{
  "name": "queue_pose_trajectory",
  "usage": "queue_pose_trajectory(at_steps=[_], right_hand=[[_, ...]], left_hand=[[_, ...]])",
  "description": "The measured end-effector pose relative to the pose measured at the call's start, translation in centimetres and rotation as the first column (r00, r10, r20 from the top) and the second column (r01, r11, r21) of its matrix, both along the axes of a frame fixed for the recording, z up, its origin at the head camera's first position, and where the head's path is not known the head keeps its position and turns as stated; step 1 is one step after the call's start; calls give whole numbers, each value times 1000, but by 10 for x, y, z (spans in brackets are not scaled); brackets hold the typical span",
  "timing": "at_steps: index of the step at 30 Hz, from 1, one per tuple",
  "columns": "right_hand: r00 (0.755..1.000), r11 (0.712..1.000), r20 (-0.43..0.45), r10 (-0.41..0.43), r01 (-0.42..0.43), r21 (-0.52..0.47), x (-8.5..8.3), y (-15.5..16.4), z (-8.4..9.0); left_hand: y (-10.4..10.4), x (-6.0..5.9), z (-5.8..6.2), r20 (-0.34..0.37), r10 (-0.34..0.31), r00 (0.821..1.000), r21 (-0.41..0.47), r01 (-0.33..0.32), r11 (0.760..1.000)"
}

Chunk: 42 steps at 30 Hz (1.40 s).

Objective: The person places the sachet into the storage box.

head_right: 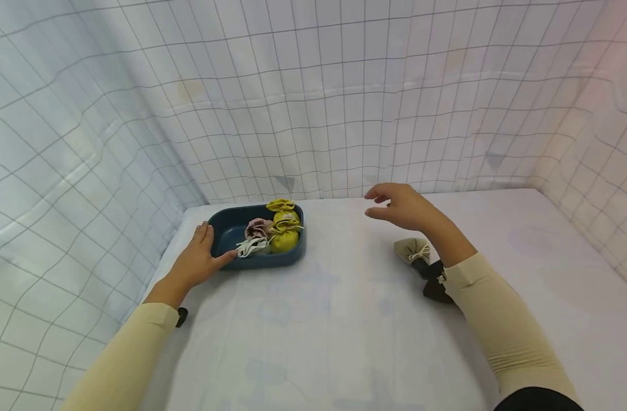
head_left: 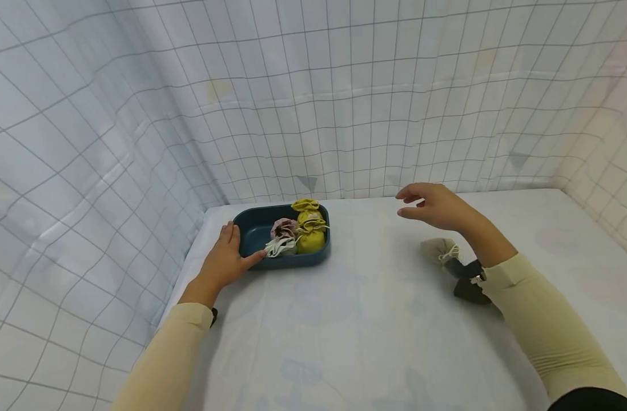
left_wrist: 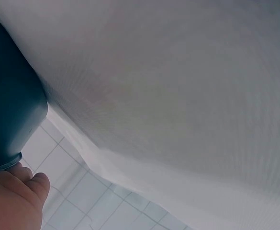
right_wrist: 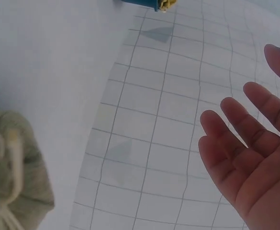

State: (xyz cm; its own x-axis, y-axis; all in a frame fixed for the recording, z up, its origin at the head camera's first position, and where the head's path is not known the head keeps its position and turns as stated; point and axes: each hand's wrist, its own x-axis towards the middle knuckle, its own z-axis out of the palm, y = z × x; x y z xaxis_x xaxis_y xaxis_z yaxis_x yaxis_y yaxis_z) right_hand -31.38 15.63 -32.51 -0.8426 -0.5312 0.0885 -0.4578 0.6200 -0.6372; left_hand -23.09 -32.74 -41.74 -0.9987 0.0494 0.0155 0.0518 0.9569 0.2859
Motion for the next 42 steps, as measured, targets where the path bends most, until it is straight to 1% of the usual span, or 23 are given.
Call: queue_pose_trajectory(at_steps=[6, 10, 15, 20, 26, 30, 33, 36, 42], right_hand=[[998, 998, -4, -57, 57, 19, 19, 21, -14], [996, 996, 10, -85, 84, 20, 29, 30, -25], [993, 993, 22, -114, 113, 16, 38, 40, -37], [991, 991, 35, -133, 132, 6, 46, 48, -46], [985, 987, 59, -160, 159, 25, 52, 54, -55], [981, 982, 57, -183, 180, 53, 55, 57, -64], [979, 979, 53, -198, 195, 56, 58, 58, -69], [978, 978, 43, -203, 201, 53, 59, 59, -74], [977, 978, 58, -203, 200, 60, 60, 61, -80]], left_hand=[[-1, 0, 1, 0, -2, 1000, -9, 2, 1000], [0, 1, 3, 0, -6, 1000, -8, 6, 1000], [0, 2, 3, 2, -5, 1000, -8, 5, 1000], [-1, 1, 3, 3, -9, 1000, -8, 9, 1000], [-1, 1, 3, 6, -8, 1000, -8, 8, 1000], [0, 1, 3, 22, -5, 1000, 0, 5, 1000], [1, 1, 2, 23, -6, 1000, 5, 6, 1000], [1, 1, 3, 20, -6, 1000, 5, 6, 1000], [1, 1, 4, 17, -9, 1000, 2, 9, 1000]])
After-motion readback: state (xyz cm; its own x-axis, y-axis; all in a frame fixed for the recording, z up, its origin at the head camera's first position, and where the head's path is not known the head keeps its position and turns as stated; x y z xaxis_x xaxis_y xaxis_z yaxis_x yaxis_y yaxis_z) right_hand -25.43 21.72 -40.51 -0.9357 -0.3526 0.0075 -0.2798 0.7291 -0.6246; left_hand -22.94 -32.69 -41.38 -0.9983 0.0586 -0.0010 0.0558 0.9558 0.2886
